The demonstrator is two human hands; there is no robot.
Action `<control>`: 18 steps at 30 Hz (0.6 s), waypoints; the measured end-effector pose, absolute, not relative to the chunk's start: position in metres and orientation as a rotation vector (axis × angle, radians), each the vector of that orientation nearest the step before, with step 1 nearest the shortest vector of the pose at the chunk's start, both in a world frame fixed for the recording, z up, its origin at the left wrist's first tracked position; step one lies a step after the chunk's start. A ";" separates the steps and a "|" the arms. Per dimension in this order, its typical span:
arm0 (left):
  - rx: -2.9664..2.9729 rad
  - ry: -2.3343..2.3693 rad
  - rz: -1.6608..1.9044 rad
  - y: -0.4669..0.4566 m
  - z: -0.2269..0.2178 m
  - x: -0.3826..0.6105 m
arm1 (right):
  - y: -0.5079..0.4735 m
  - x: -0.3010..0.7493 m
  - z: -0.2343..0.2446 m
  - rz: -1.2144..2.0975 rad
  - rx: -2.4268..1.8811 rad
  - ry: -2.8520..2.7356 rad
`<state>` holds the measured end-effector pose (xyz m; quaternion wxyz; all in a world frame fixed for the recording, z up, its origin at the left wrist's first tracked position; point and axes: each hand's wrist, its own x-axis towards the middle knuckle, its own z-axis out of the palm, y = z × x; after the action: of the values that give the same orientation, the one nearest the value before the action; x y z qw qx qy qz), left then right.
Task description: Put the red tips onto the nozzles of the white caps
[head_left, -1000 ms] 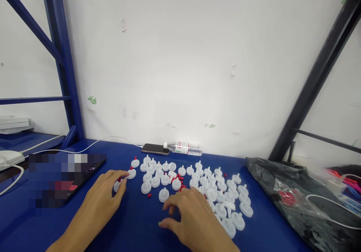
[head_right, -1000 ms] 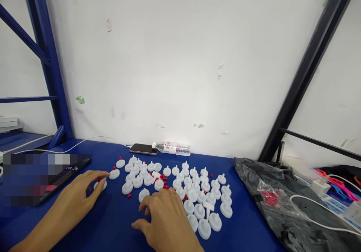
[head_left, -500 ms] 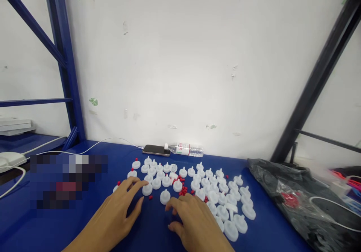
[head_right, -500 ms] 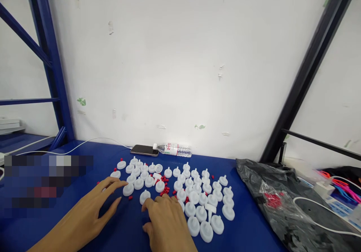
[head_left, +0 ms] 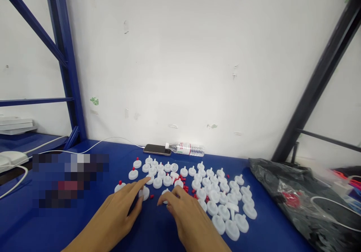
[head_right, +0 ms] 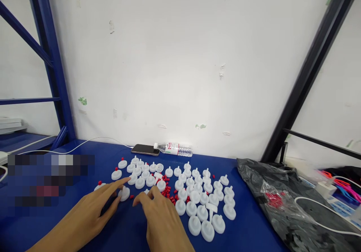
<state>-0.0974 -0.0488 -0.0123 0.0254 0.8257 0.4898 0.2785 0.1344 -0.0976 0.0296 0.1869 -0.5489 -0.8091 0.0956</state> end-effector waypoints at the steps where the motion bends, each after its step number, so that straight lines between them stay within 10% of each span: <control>1: 2.546 1.541 0.865 -0.047 -0.014 -0.098 | -0.096 0.134 0.030 0.285 -1.526 -2.242; 18: 2.518 1.406 0.990 -0.060 0.019 -0.081 | -0.101 0.130 0.050 0.416 -1.100 -1.752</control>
<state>-0.0811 -0.0604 0.0187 0.0461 0.8249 0.4606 0.3244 0.1301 -0.1012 0.0503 0.4932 -0.4534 -0.7223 0.1716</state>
